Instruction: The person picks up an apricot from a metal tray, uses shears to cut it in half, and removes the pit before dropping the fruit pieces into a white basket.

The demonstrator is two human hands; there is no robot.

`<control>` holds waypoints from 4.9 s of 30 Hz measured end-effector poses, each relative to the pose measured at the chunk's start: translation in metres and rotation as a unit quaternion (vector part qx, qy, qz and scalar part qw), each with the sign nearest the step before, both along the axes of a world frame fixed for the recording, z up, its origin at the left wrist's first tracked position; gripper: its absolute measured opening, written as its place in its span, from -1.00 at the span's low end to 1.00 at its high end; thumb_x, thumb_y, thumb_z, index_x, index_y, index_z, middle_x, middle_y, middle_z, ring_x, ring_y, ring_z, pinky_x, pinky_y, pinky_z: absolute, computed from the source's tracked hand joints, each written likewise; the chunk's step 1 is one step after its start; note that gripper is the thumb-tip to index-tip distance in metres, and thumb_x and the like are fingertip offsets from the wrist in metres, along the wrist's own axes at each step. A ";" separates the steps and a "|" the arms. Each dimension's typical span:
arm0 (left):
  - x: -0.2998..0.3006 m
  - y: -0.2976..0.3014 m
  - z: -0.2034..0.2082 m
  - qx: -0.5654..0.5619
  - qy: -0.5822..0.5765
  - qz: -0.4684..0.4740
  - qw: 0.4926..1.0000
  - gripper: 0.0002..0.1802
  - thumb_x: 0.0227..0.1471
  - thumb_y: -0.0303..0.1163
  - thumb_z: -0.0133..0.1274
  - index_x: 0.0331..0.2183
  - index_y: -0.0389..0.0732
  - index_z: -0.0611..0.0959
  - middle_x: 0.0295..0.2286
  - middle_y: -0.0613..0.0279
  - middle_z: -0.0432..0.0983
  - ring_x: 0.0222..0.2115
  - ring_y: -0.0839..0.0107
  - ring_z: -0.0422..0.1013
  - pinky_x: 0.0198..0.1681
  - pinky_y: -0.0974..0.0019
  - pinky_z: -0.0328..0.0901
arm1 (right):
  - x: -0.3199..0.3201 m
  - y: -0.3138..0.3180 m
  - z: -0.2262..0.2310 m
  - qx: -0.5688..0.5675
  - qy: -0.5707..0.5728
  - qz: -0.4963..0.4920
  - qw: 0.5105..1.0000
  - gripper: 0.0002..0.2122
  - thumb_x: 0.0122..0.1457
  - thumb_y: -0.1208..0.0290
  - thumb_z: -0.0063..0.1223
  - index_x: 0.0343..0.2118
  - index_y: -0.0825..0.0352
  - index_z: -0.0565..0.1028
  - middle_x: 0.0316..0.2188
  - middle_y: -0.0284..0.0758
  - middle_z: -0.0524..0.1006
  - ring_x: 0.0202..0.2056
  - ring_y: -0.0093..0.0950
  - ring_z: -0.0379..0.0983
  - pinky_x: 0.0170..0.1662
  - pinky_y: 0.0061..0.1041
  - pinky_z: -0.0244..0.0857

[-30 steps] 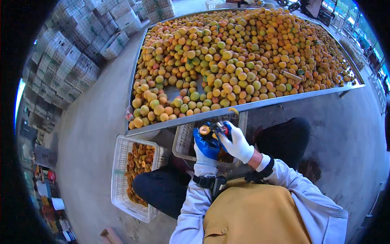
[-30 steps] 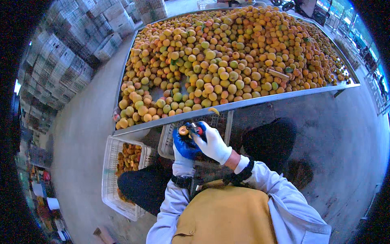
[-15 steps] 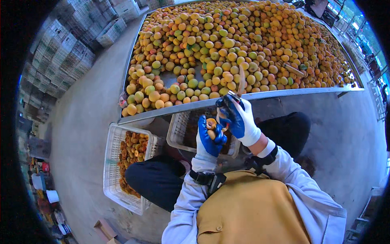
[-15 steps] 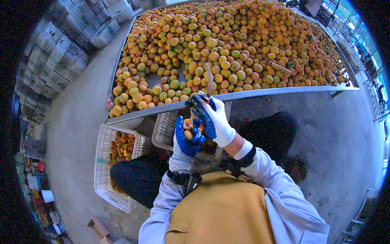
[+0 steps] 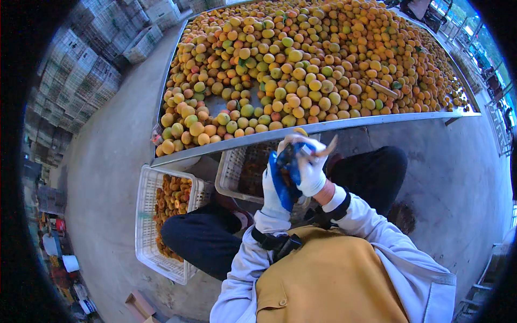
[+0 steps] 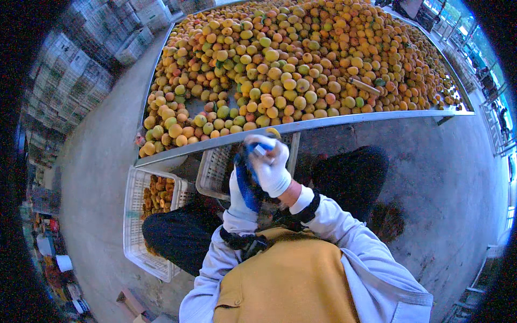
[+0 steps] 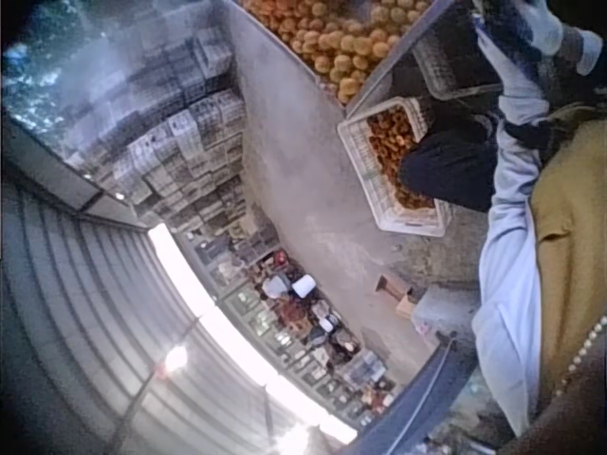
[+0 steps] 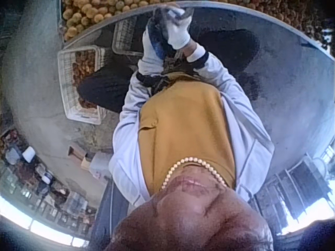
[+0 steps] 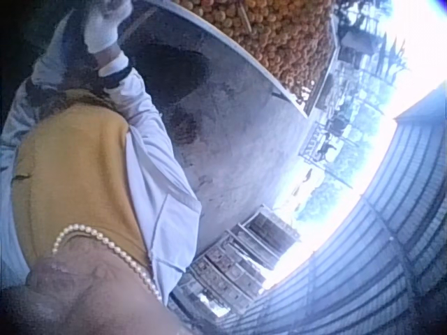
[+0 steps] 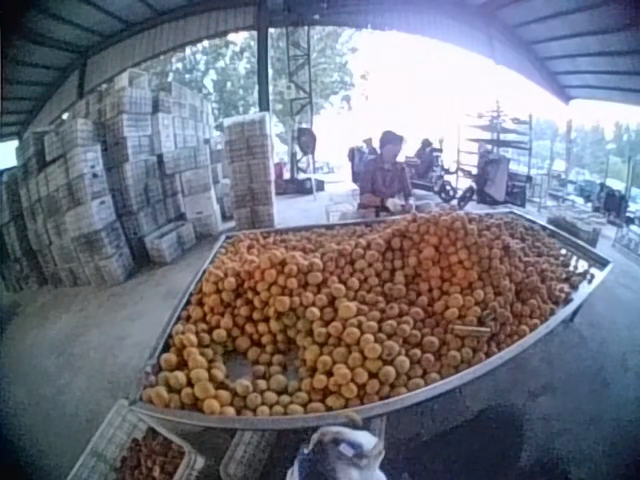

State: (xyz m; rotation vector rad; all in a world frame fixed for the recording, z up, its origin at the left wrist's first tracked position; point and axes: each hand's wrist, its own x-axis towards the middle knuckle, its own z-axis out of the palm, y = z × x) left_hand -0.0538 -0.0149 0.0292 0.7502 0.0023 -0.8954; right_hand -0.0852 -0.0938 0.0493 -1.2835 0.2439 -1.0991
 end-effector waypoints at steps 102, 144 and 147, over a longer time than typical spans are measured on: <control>0.218 -0.300 0.048 0.428 -0.829 -0.124 0.338 -0.41 0.03 -0.15 0.09 0.10 -0.07 0.40 0.05 0.09 0.35 0.11 0.10 0.24 0.20 -0.19 0.02 | -0.074 -0.107 0.037 -0.072 0.298 0.034 0.951 -0.70 0.05 0.49 0.19 -0.14 0.37 0.44 -0.36 -0.11 0.49 -0.35 -0.11 0.47 -0.26 -0.33 0.37; 0.048 -0.016 0.075 -0.001 -0.292 -0.064 0.954 -0.57 0.15 -0.25 0.08 -0.07 -0.40 0.52 -0.21 0.07 0.57 -0.21 0.33 0.51 -0.06 0.31 0.38 | -0.030 -0.017 0.023 -0.162 0.267 0.049 0.949 -0.81 0.18 0.54 0.02 -0.15 0.39 0.42 -0.37 0.03 0.54 -0.25 0.07 0.45 -0.24 -0.20 0.35; 0.045 -0.021 0.079 -0.013 -0.236 -0.057 0.970 -0.64 0.16 -0.29 0.09 -0.11 -0.37 0.56 -0.18 0.09 0.56 -0.25 0.37 0.52 -0.11 0.34 0.40 | -0.026 -0.008 0.025 -0.133 0.249 0.062 0.957 -0.75 0.17 0.55 0.02 -0.08 0.40 0.41 -0.32 0.05 0.54 -0.20 0.07 0.44 -0.18 -0.23 0.36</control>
